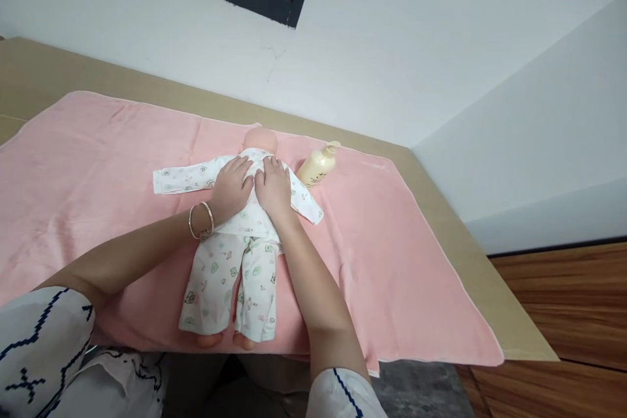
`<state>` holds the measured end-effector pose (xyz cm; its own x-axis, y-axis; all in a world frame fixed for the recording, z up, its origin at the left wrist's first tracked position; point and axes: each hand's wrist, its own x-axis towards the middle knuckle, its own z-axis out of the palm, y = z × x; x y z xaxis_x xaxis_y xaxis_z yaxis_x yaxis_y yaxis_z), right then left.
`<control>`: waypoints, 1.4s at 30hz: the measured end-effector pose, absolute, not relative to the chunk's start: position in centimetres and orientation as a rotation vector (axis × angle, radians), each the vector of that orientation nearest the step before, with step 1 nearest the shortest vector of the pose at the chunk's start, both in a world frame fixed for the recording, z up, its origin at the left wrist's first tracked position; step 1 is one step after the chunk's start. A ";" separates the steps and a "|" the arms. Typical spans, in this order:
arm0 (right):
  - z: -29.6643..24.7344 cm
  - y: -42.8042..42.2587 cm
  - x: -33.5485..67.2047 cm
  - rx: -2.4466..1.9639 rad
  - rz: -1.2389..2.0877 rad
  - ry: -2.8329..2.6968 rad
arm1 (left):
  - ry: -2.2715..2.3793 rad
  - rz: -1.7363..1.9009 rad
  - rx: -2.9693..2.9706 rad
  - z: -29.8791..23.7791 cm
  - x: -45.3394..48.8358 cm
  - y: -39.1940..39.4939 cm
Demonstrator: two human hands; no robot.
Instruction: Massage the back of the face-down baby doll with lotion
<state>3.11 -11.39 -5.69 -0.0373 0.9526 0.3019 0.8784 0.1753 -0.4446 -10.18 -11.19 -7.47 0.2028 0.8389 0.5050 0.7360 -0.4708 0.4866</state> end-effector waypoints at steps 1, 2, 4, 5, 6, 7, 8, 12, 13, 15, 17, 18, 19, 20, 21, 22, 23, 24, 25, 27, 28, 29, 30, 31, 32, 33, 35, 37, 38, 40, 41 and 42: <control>-5.6 -11.9 2.5 -1.752 0.143 -1.910 | 1.540 1.115 2.284 -7.4 -10.5 -10.5; -5.6 -12.5 1.8 -1.779 0.102 -1.890 | 1.543 1.104 2.248 -7.3 -10.8 -9.8; -5.3 -13.7 0.5 -1.819 0.033 -1.872 | 1.532 1.079 2.210 -7.3 -11.3 -8.4; -5.2 -14.1 0.1 -1.837 0.013 -1.878 | 1.527 1.069 2.210 -7.3 -11.5 -8.0; -5.0 -14.3 -0.2 -1.856 0.006 -1.887 | 1.528 1.060 2.220 -7.3 -11.5 -7.8; -4.8 -14.4 -0.2 -1.874 0.008 -1.894 | 1.539 1.052 2.238 -7.3 -11.5 -7.9; -4.6 -14.2 -0.1 -1.886 0.019 -1.896 | 1.558 1.044 2.259 -7.3 -11.3 -8.2; -4.4 -12.4 2.1 -1.786 0.124 -1.948 | 1.589 1.016 2.378 -7.3 -10.3 -10.5; -4.5 -11.9 2.8 -1.746 0.160 -1.968 | 1.579 1.018 2.406 -7.3 -10.1 -11.0; -4.7 -11.1 3.7 -1.707 0.213 -1.986 | 1.569 1.026 2.438 -7.1 -9.9 -11.7; -4.7 -11.1 3.7 -1.736 0.205 -1.976 | 1.585 1.025 2.412 -6.8 -9.9 -11.6; -4.6 -11.4 3.4 -1.763 0.182 -1.972 | 1.594 1.020 2.384 -6.6 -10.1 -11.3; -4.6 -11.8 2.9 -1.793 0.154 -1.966 | 1.593 1.015 2.354 -6.5 -10.3 -10.9; -4.4 -12.3 2.3 -1.823 0.126 -1.960 | 1.584 1.011 2.326 -6.3 -10.5 -10.3; -4.3 -12.9 1.7 -1.849 0.100 -1.955 | 1.570 1.008 2.299 -6.3 -10.7 -9.7; -4.2 -13.5 1.0 -1.868 0.075 -1.956 | 1.552 1.006 2.276 -6.3 -10.9 -9.2; -4.1 -14.0 0.4 -1.883 0.049 -1.960 | 1.539 1.008 2.256 -6.3 -11.1 -8.6; -4.0 -14.4 0.0 -1.890 0.021 -1.966 | 1.535 1.015 2.239 -6.5 -11.2 -8.2; -4.0 -14.7 -0.3 -1.888 -0.006 -1.975 | 1.539 1.027 2.224 -6.7 -11.2 -7.9; -3.9 -14.8 -0.3 -1.862 -0.025 -1.985 | 1.553 1.069 2.208 -7.1 -11.2 -7.7; -3.9 -14.6 0.0 -1.841 -0.010 -1.978 | 1.557 1.091 2.206 -7.3 -11.1 -7.8; -3.9 -14.2 0.5 -1.815 0.018 -1.971 | 1.556 1.108 2.207 -7.4 -11.0 -7.9; -3.9 -13.7 1.0 -1.787 0.056 -1.966 | 1.554 1.119 2.206 -7.6 -10.9 -8.0; -4.1 -13.2 1.5 -1.763 0.099 -1.961 | 1.553 1.127 2.202 -7.7 -10.8 -8.1; -4.3 -12.6 2.1 -1.745 0.141 -1.955 | 1.554 1.131 2.198 -7.7 -10.8 -8.3; -4.5 -12.1 2.6 -1.731 0.177 -1.947 | 1.558 1.137 2.194 -7.8 -10.7 -8.4; -5.2 -11.3 3.2 -1.716 0.219 -1.925 | 1.567 1.154 2.186 -7.8 -10.7 -8.5; -5.8 -10.9 3.4 -1.706 0.218 -1.903 | 1.565 1.173 2.184 -7.9 -10.7 -8.5; -6.0 -10.9 3.4 -1.701 0.208 -1.900 | 1.562 1.181 2.183 -7.9 -10.7 -8.5; -6.2 -11.0 3.3 -1.697 0.197 -1.899 | 1.551 1.191 2.180 -7.9 -10.7 -8.5; -6.2 -11.0 3.3 -1.696 0.197 -1.899 | 1.548 1.193 2.179 -7.9 -10.7 -8.5; -6.2 -11.1 3.2 -1.694 0.196 -1.898 | 1.546 1.193 2.178 -7.9 -10.8 -8.5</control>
<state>3.23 -11.06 -6.23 -0.0240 0.9471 0.3201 0.8616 0.1820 -0.4738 -10.76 -8.47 -7.88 0.1192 0.8654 0.4867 0.6905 -0.4245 0.5857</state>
